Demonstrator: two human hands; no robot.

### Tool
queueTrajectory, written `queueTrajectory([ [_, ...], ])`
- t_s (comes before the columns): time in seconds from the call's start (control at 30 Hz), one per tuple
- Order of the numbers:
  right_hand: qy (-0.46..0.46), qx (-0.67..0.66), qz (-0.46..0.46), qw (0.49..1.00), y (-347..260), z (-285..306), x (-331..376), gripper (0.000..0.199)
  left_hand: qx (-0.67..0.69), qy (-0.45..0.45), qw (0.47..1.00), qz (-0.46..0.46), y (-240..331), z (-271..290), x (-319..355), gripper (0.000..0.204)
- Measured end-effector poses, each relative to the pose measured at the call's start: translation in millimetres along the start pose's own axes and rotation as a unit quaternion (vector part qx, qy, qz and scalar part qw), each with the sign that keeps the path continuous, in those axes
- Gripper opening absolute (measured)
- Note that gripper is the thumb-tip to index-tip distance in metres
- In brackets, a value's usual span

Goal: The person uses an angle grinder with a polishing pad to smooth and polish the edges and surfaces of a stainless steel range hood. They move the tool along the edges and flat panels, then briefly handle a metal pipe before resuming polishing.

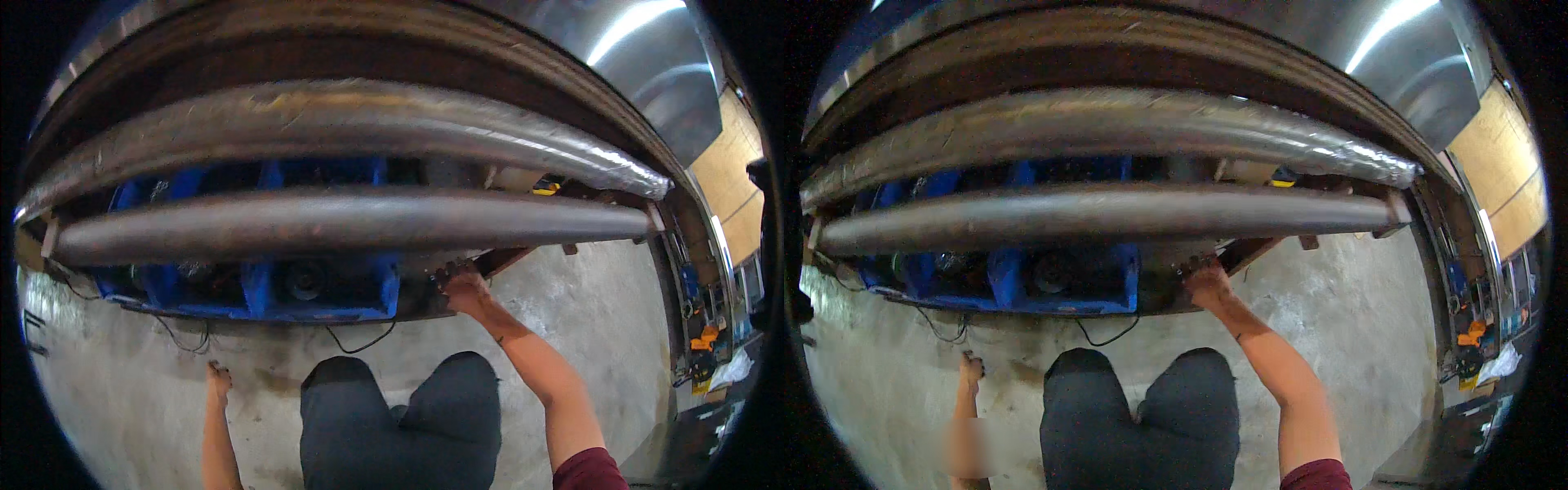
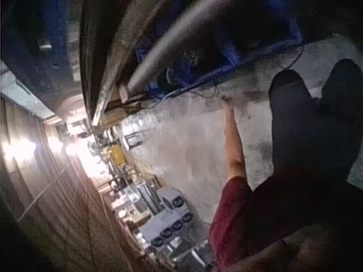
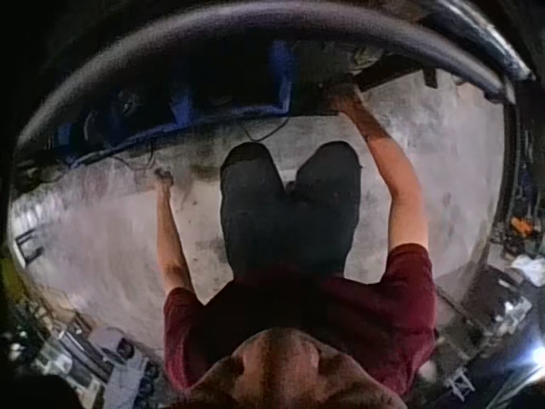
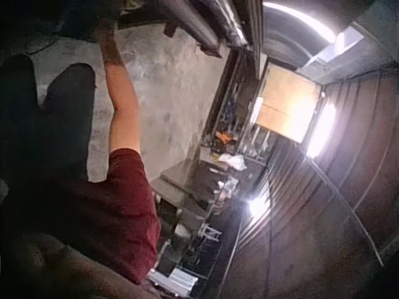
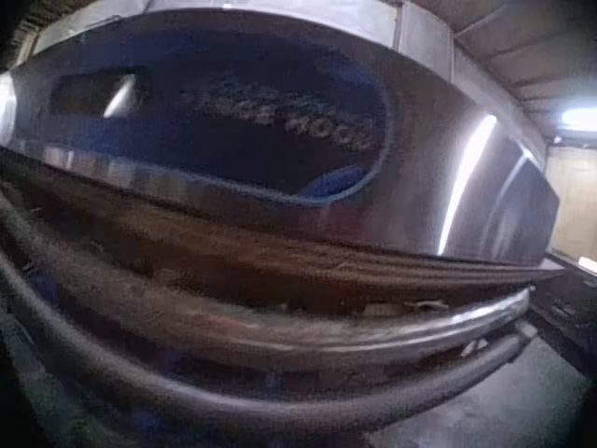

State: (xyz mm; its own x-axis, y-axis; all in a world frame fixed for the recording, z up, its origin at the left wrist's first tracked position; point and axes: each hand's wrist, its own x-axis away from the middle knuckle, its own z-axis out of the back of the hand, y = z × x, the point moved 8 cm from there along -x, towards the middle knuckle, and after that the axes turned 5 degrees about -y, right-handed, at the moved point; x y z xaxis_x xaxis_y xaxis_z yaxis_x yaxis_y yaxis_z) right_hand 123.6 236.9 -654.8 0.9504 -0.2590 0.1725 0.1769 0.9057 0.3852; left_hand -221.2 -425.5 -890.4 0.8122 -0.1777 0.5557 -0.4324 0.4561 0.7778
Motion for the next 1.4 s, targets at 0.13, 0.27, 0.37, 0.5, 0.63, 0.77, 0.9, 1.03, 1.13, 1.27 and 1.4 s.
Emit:
queueTrajectory([
  [0.13,-0.011,-0.129,-0.023,0.991,-8.5,21.7,19.3,0.027,-0.185,-0.240,0.953,0.026,47.0,-64.6,84.3,0.041],
  [0.27,-0.032,-0.230,-0.005,0.973,-34.8,79.5,56.3,0.024,-0.228,-0.321,0.911,-0.121,184.5,-149.0,194.7,0.040],
  [0.37,-0.046,-0.187,-0.011,0.981,-62.7,168.7,75.6,0.037,-0.205,-0.385,0.886,-0.155,283.0,-198.1,273.4,0.037],
  [0.5,-0.026,-0.134,0.042,0.990,-74.1,328.8,126.2,0.047,-0.079,-0.538,0.837,-0.052,361.9,-229.3,387.6,0.056],
  [0.63,-0.041,-0.169,0.063,0.983,-63.3,498.4,170.7,0.045,0.023,-0.605,0.796,-0.013,448.1,-202.2,515.8,0.074],
  [0.77,-0.029,-0.206,0.123,0.970,-46.9,639.8,210.5,0.043,0.142,-0.629,0.763,0.040,526.9,-147.1,626.7,0.071],
  [0.9,-0.005,-0.210,0.174,0.962,-44.1,777.7,234.5,0.047,0.142,-0.583,0.799,0.034,600.5,-65.6,692.4,0.077],
  [1.03,0.032,-0.267,0.232,0.935,-6.0,900.4,249.4,0.057,0.212,-0.558,0.801,0.030,657.8,-12.2,728.4,0.077],
  [1.13,0.125,-0.381,0.210,0.892,39.1,961.6,239.5,0.057,0.210,-0.504,0.837,-0.038,698.0,13.0,736.8,0.076],
  [1.27,0.218,-0.449,0.079,0.863,77.7,959.0,211.2,0.041,0.271,-0.414,0.864,-0.089,752.7,45.4,735.4,0.077],
  [1.4,0.218,-0.504,0.017,0.836,68.7,917.3,183.4,0.013,0.289,-0.341,0.885,-0.128,768.3,94.4,709.4,0.080],
])
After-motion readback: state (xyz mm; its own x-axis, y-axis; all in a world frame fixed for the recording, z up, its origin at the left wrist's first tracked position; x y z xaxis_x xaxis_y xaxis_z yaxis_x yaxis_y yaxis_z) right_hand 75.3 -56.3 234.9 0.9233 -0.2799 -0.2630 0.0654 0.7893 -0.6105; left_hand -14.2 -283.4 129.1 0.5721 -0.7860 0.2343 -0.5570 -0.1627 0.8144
